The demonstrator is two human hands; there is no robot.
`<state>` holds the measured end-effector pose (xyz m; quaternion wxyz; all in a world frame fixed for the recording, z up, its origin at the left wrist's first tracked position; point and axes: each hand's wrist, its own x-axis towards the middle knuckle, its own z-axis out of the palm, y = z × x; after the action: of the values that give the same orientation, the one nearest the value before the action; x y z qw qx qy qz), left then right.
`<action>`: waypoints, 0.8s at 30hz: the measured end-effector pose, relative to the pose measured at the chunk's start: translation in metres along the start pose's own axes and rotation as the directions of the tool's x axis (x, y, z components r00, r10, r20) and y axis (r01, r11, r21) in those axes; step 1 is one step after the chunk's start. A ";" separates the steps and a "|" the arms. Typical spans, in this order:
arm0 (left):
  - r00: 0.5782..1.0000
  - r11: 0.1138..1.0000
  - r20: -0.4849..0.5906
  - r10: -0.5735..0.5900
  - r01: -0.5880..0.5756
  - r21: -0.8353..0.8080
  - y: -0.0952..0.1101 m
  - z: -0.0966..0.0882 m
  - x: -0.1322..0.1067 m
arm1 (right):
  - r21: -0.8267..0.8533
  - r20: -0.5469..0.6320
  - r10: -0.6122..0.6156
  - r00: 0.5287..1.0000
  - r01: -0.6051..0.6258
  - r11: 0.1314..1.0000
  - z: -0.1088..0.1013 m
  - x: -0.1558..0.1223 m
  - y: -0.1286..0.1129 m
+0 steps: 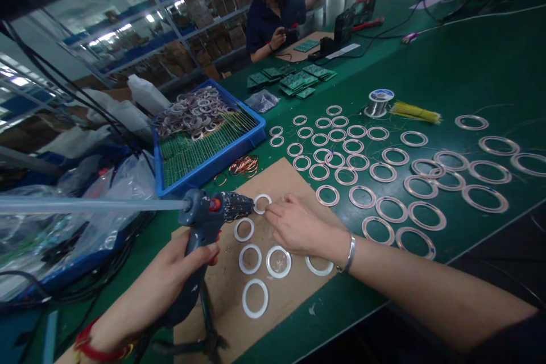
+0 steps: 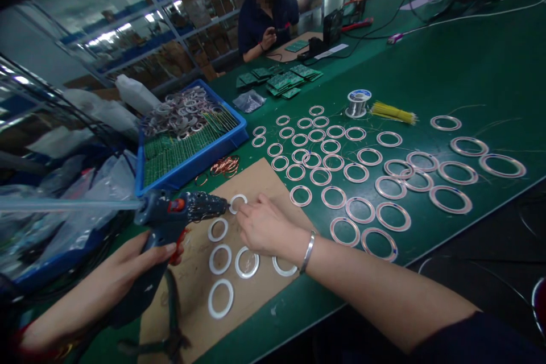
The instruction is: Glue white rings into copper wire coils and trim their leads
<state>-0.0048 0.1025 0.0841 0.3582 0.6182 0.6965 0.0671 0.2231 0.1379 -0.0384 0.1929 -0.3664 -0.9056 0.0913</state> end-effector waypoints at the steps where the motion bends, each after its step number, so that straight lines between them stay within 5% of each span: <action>1: 1.000 1.000 0.012 -0.010 0.009 0.010 -0.001 0.000 -0.003 | 0.008 -0.008 0.005 1.000 -0.005 1.000 0.000 0.000 0.000; 7: 0.989 0.992 0.129 -0.070 0.083 -0.098 -0.009 0.003 -0.013 | 0.114 -0.028 0.088 0.996 -0.084 0.990 -0.006 0.000 0.001; 15: 0.991 0.962 0.133 -0.025 0.060 -0.267 -0.007 0.014 -0.011 | 0.162 -0.023 0.165 0.986 -0.159 0.974 -0.007 0.004 0.006; 20: 0.971 0.832 0.087 -0.221 0.235 -0.502 -0.017 0.000 -0.033 | 0.145 -0.023 0.167 0.986 -0.162 0.976 -0.016 0.003 0.006; 24: 0.943 0.746 0.065 -0.326 0.298 -0.595 -0.029 -0.011 -0.049 | 0.144 -0.050 0.055 0.997 -0.047 0.988 -0.023 0.003 -0.011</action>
<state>-0.0363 0.0554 0.0969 0.5252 0.3470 0.7405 0.2354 0.2240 0.1325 -0.0131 0.2405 -0.3770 -0.8816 0.1511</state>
